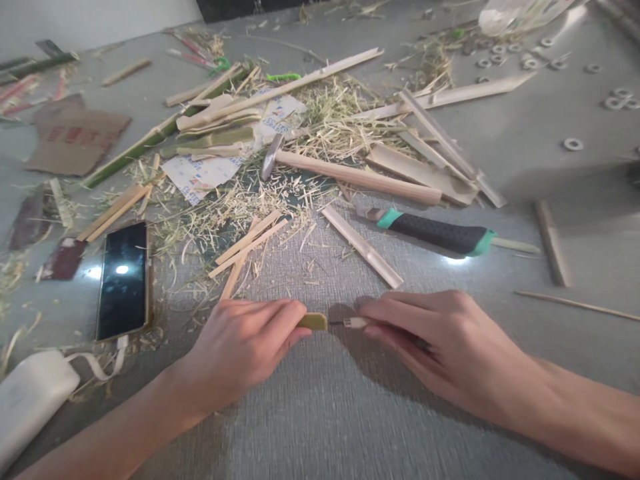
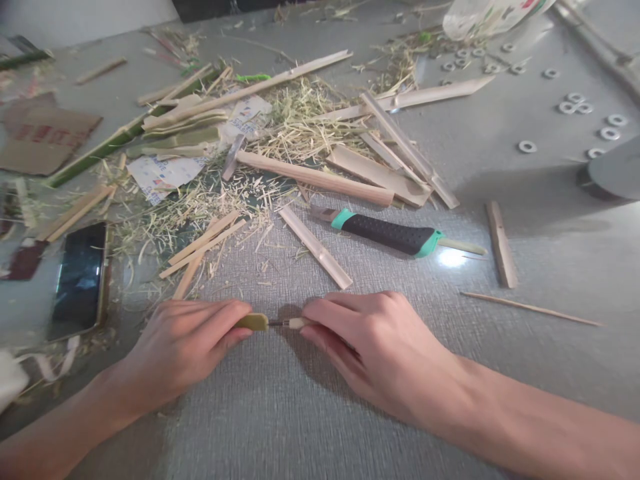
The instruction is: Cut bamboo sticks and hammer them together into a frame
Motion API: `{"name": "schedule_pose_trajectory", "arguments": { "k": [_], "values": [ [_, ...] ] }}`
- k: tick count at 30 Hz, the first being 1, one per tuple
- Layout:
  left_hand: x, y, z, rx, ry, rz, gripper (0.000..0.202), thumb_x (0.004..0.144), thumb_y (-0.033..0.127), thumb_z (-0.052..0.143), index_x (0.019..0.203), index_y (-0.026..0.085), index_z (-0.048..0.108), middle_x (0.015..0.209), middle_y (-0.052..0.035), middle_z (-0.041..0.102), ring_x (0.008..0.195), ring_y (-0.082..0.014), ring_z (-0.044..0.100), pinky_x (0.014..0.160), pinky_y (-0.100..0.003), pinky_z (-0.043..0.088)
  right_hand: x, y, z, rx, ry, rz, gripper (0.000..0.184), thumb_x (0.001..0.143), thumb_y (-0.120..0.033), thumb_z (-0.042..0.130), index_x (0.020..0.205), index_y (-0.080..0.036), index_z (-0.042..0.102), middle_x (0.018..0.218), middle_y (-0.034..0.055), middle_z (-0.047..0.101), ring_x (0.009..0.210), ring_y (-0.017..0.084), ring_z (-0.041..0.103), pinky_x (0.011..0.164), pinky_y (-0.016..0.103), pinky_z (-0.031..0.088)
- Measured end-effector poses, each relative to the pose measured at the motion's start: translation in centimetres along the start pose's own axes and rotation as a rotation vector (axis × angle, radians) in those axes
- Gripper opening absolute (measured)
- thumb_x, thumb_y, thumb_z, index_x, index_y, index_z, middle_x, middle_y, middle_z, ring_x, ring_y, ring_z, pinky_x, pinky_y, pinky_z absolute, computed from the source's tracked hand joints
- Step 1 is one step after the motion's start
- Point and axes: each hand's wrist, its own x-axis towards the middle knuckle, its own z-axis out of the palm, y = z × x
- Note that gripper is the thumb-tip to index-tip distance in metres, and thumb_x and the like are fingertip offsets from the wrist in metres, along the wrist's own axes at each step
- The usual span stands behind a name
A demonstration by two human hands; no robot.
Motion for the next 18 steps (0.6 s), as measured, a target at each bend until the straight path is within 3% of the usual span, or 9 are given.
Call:
{"name": "schedule_pose_trajectory", "arguments": {
  "k": [18],
  "values": [
    [-0.12,-0.02,0.55,0.047,0.067,0.033,0.027,0.109,0.029,0.043,0.085,0.019,0.05,0.063,0.0054,0.058,0.051,-0.0092,0.055,0.045,-0.026,0.027,0.47,0.26,-0.02,-0.267,0.016,-0.127,0.022,0.105,-0.023,0.045,0.087,-0.02,0.056,0.068,-0.0023,0.054,0.055,0.011,0.046,0.055,0.03,0.025]
  ]
}}
